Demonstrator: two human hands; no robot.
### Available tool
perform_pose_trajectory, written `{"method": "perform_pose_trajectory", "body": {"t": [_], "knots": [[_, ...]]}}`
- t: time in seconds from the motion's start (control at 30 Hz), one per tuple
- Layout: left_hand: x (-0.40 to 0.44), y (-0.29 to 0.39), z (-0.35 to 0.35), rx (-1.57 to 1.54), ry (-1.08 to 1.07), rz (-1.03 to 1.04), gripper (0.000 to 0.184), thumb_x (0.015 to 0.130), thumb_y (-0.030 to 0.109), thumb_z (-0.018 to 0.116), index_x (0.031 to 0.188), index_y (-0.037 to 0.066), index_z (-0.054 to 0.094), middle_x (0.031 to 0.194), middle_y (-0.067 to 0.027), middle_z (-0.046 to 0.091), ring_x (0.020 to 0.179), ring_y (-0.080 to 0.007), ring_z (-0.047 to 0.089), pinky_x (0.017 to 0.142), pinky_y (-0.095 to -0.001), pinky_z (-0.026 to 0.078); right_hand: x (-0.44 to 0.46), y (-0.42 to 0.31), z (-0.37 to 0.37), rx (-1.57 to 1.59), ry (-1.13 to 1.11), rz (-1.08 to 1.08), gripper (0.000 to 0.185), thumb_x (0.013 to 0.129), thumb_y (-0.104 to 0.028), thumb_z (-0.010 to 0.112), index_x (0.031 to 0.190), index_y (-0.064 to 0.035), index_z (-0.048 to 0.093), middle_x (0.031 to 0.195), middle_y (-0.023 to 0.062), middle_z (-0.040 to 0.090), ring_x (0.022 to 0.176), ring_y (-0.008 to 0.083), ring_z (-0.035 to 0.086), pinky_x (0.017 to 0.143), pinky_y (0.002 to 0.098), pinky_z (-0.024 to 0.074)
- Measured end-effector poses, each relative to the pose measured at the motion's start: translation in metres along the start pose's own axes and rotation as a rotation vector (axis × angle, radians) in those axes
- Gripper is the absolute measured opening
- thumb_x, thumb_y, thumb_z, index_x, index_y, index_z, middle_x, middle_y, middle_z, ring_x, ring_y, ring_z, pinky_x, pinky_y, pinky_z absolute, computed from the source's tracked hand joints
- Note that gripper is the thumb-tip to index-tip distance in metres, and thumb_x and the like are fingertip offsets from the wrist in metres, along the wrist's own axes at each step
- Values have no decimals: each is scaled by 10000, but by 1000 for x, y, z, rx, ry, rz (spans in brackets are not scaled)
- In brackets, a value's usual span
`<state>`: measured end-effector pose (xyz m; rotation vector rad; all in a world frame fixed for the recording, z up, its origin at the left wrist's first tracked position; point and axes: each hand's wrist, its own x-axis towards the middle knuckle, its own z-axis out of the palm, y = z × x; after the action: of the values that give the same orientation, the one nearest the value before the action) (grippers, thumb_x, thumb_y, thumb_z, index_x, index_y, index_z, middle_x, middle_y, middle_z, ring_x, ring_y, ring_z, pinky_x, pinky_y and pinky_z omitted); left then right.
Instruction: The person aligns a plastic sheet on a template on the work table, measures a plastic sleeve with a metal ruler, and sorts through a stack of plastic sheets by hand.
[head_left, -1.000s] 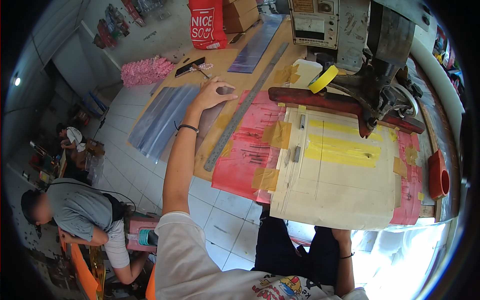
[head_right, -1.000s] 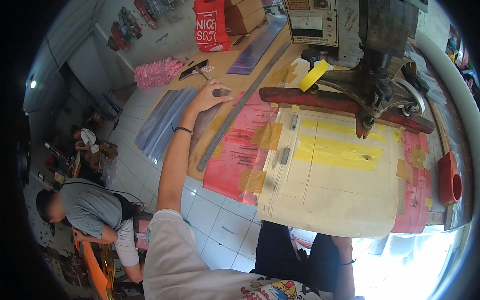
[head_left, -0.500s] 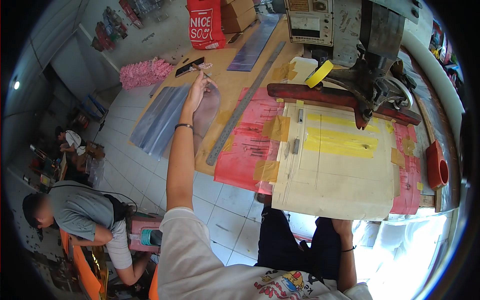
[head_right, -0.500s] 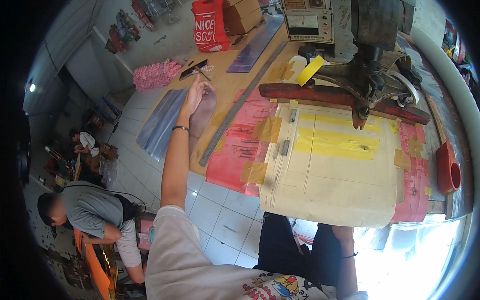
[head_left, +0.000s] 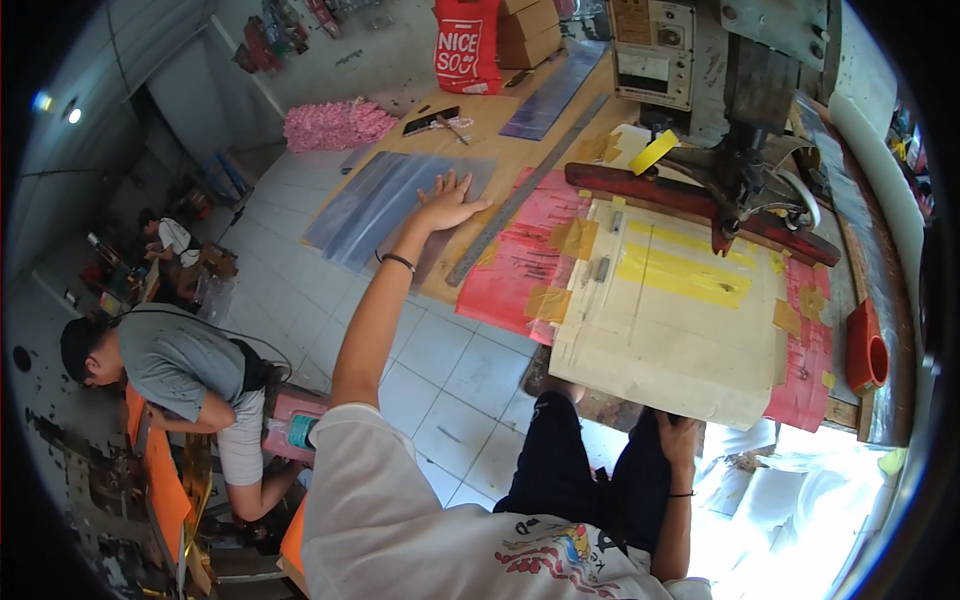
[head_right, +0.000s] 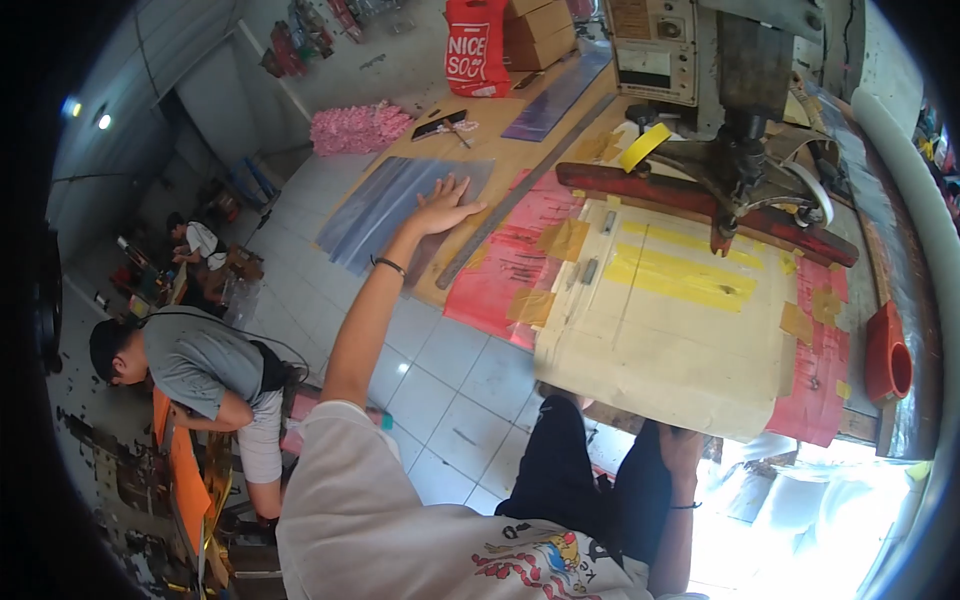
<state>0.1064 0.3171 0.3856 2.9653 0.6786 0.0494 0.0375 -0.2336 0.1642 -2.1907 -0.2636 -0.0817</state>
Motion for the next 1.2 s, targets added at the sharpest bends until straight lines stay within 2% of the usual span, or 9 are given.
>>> {"method": "perform_pose_trajectory", "body": {"t": [0.07, 0.13, 0.23, 0.43, 0.63, 0.73, 0.83, 0.93, 1.2], "knots": [[-11, -28, 24, -50, 127, 41, 756, 921, 606, 435, 1507, 139, 331, 1589, -186, 196, 1468, -411, 138, 1096, -716, 70, 9, -15, -12, -76, -180, 137, 512, 838, -308, 723, 1187, 38, 582, 1181, 305, 587, 1124, 478, 527, 971, 486, 422], [-13, -48, 19, -55, 145, 37, 648, 956, 553, 422, 1494, 196, 368, 1593, -140, 218, 1476, -351, 160, 1150, -619, 84, 6, -21, -9, -119, -41, 9, 465, 837, -284, 719, 1150, 40, 604, 1153, 294, 605, 1109, 477, 534, 961, 487, 424], [8, -94, 15, -75, 166, 166, 525, 987, 470, 423, 1465, 253, 425, 1576, -90, 285, 1468, -289, 220, 1180, -517, 156, 7, -16, -9, -22, -87, -19, 458, 849, -288, 700, 1157, 37, 604, 1166, 291, 608, 1120, 482, 531, 957, 495, 422], [14, -107, -11, 37, 31, 34, 541, 990, 492, 408, 1488, 284, 380, 1566, -188, 258, 1452, -377, 222, 1176, -465, 215, 3, -7, -11, -52, -84, 10, 509, 850, -273, 704, 1224, 37, 551, 1198, 289, 595, 1125, 466, 552, 948, 479, 443], [-7, -78, -16, 78, 104, -252, 630, 999, 468, 392, 1497, 88, 330, 1517, -236, 327, 1352, -445, 374, 1122, -461, 329, 5, -11, -3, -54, -131, 22, 519, 847, -300, 714, 1219, 26, 562, 1201, 276, 599, 1122, 451, 560, 939, 482, 452], [2, -81, -17, 193, 40, -172, 582, 1001, 368, 399, 1425, -30, 386, 1424, -273, 438, 1273, -450, 470, 1067, -471, 402, 6, -21, -1, -37, -152, -31, 534, 844, -317, 718, 1227, 21, 560, 1193, 285, 598, 1125, 453, 557, 933, 486, 456], [32, -93, -19, 273, 0, -56, 501, 977, 276, 414, 1342, -65, 442, 1218, -347, 566, 1125, -472, 571, 988, -500, 458, 1, -17, 7, -86, -65, -72, 491, 845, -305, 712, 1187, 23, 580, 1135, 278, 627, 1074, 469, 571, 910, 487, 461], [33, -93, -12, 278, 150, -52, 417, 941, 182, 442, 1269, -71, 489, 1115, -337, 619, 1068, -468, 602, 961, -500, 478, -3, -14, 7, -122, -35, -62, 501, 846, -316, 710, 1192, 21, 575, 1159, 280, 615, 1092, 462, 563, 915, 488, 461], [-59, -49, -47, 228, 28, 149, 400, 936, 193, 484, 1239, -67, 509, 1131, -344, 602, 1048, -480, 595, 934, -505, 482, 6, -11, -4, -47, -101, 26, 569, 845, -334, 716, 1266, 3, 534, 1217, 279, 582, 1145, 457, 542, 937, 492, 458]]}}
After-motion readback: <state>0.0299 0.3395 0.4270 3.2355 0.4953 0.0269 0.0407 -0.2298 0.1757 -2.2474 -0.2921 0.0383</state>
